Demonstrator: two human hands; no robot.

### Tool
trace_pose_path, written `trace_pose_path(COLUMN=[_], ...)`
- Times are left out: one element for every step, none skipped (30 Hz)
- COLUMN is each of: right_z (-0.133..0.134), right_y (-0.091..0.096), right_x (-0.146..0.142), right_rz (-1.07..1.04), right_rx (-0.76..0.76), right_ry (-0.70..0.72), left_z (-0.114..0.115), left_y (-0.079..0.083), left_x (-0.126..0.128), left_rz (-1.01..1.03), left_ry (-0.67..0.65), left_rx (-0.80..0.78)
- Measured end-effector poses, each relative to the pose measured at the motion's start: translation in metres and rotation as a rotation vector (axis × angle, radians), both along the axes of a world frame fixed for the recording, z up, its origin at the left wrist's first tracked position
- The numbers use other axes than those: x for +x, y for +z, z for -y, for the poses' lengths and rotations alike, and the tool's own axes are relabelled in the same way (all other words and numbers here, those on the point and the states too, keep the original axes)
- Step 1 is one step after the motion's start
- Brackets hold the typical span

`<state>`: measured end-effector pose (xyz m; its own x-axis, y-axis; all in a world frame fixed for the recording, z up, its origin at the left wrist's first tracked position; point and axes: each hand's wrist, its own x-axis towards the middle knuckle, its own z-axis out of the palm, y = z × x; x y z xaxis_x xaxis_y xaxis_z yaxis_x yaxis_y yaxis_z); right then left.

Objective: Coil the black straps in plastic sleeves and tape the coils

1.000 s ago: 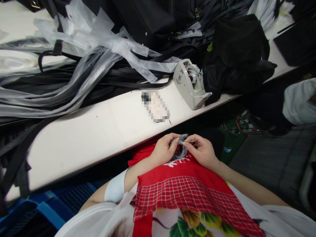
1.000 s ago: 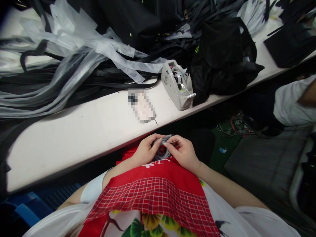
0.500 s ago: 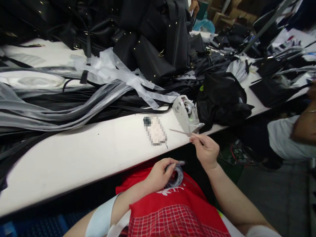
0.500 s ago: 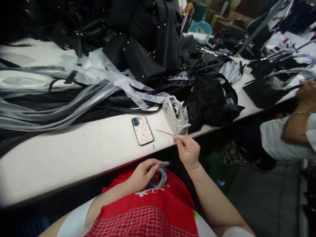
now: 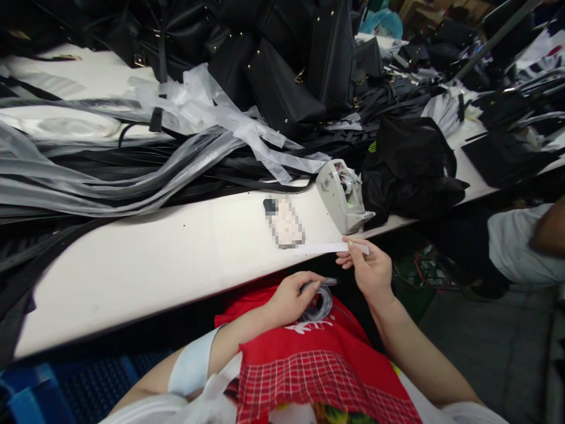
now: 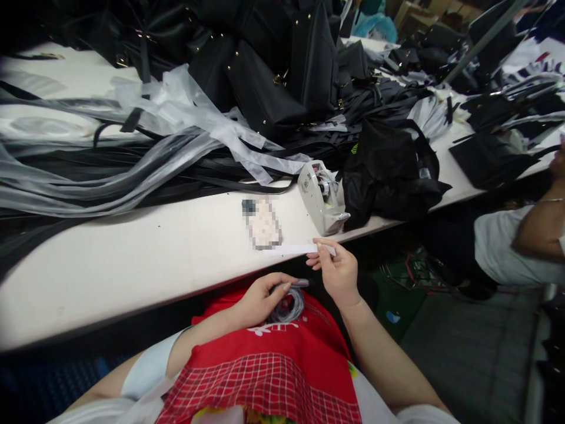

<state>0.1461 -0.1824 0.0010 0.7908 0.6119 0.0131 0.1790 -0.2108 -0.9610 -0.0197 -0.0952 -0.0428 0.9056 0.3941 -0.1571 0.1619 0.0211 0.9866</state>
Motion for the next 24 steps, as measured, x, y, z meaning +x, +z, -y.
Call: trace_pose_path(right_z=[0.001, 0.002, 0.003, 0.004, 0.006, 0.009, 0.011, 0.014, 0.018, 0.022, 0.026, 0.030, 0.033, 0.037, 0.039, 0.042, 0.043, 0.044, 0.044, 0.044, 0.044, 0.044, 0.044, 0.045], right_y=[0.000, -0.001, -0.001, -0.001, -0.002, -0.002, -0.002, -0.003, -0.004, -0.005, -0.006, -0.007, -0.007, -0.007, -0.007, -0.007, -0.006, -0.005, -0.004, -0.003, -0.003, -0.003, -0.004, -0.005], right_x=[0.000, 0.000, 0.000, -0.001, -0.003, -0.005, -0.008, -0.011, -0.014, -0.016, -0.017, -0.018, -0.018, -0.017, -0.015, -0.014, -0.013, -0.012, -0.011, -0.011, -0.012, -0.013, -0.015, -0.016], right_rz=[-0.029, -0.058, -0.094, -0.140, -0.192, -0.246, -0.294, -0.331, -0.352, -0.359, -0.360, -0.363, -0.377, -0.402, -0.432, -0.460, -0.478, -0.482, -0.471, -0.452, -0.434, -0.425, -0.426, -0.439], right_rx=[-0.007, -0.018, -0.033, -0.054, -0.080, -0.105, -0.130, -0.153, -0.176, -0.198, -0.225, -0.255, -0.286, -0.316, -0.342, -0.363, -0.379, -0.388, -0.391, -0.390, -0.386, -0.383, -0.382, -0.381], right_ry=[0.008, 0.022, 0.049, 0.087, 0.135, 0.185, 0.231, 0.270, 0.293, 0.301, 0.306, 0.311, 0.323, 0.342, 0.370, 0.405, 0.441, 0.471, 0.492, 0.499, 0.493, 0.473, 0.448, 0.424], left_z=[0.000, 0.000, 0.000, 0.000, 0.000, 0.000, 0.000, 0.001, 0.001, 0.001, 0.002, 0.003, 0.004, 0.004, 0.005, 0.006, 0.006, 0.007, 0.007, 0.007, 0.008, 0.008, 0.008, 0.008], left_y=[0.000, 0.000, 0.000, 0.001, 0.001, 0.001, 0.001, 0.001, 0.000, 0.000, -0.001, -0.002, -0.003, -0.004, -0.005, -0.006, -0.006, -0.006, -0.006, -0.006, -0.005, -0.005, -0.004, -0.004], left_x=[0.000, 0.000, 0.000, -0.001, -0.002, -0.003, -0.004, -0.006, -0.007, -0.007, -0.008, -0.008, -0.007, -0.006, -0.005, -0.004, -0.002, -0.001, 0.000, 0.001, 0.001, 0.002, 0.002, 0.001], left_rz=[0.000, -0.001, -0.001, 0.005, 0.016, 0.030, 0.046, 0.062, 0.073, 0.076, 0.071, 0.059, 0.041, 0.021, 0.003, -0.012, -0.024, -0.032, -0.038, -0.043, -0.047, -0.049, -0.046, -0.040], left_ry=[-0.002, -0.002, -0.003, 0.002, 0.002, 0.004, 0.007, 0.009, 0.009, 0.010, 0.014, 0.023, 0.026, 0.027, 0.023, 0.013, 0.001, -0.012, -0.019, -0.023, -0.026, -0.029, -0.032, -0.034], left_rx=[0.001, 0.003, 0.004, 0.005, 0.008, 0.011, 0.009, -0.005, -0.035, -0.077, -0.124, -0.163, -0.186, -0.189, -0.177, -0.159, -0.142, -0.128, -0.118, -0.113, -0.112, -0.116, -0.121, -0.123])
